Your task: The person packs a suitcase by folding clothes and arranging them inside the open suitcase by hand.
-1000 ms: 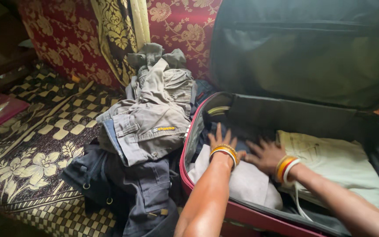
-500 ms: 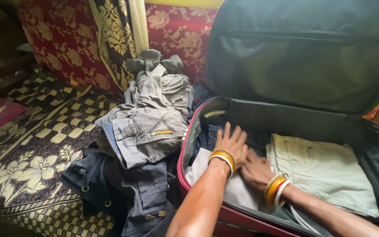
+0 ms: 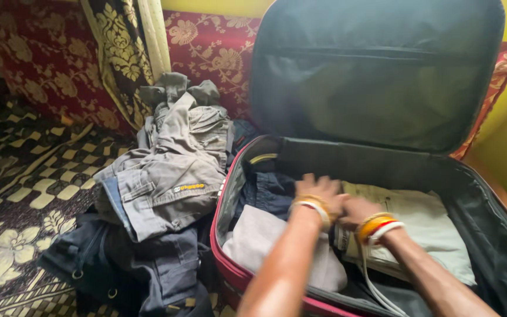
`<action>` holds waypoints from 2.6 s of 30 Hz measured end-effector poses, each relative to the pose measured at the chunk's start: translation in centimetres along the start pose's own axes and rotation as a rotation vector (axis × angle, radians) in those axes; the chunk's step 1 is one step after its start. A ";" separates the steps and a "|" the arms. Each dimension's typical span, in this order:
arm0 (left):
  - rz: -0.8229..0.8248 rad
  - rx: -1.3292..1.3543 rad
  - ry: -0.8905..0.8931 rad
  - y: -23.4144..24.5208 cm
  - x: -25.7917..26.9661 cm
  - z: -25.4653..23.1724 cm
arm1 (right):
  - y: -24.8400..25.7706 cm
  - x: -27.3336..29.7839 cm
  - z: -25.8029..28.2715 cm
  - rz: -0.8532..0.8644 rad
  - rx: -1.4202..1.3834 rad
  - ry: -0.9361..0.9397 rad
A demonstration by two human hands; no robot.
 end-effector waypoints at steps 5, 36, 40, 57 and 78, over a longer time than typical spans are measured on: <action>-0.128 0.447 -0.007 -4.5 -3.8 -6.4 | -3.8 -2.3 -10.2 -0.141 -0.926 0.221; 0.078 -0.122 0.043 -14.2 -8.5 -6.2 | -1.8 3.1 -15.8 -0.352 -0.038 -0.480; 0.071 -0.145 0.057 -15.4 -9.9 -6.2 | -1.8 2.0 -12.5 -0.258 -0.015 -0.379; 0.136 0.031 -0.108 -15.5 -7.0 -10.1 | -9.7 1.2 -18.9 0.140 0.069 -0.476; 0.212 0.017 0.025 -10.3 -2.4 -3.3 | -8.7 2.7 -11.7 0.341 -0.452 -0.072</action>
Point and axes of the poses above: each hand's wrist, its own x-axis away from the middle knuckle, its own y-axis out of the back of the hand, z = x × y, the point moved 8 cm from there along -x, towards the middle knuckle, and after that the axes turned 12 degrees about x, right-handed, at the moved point
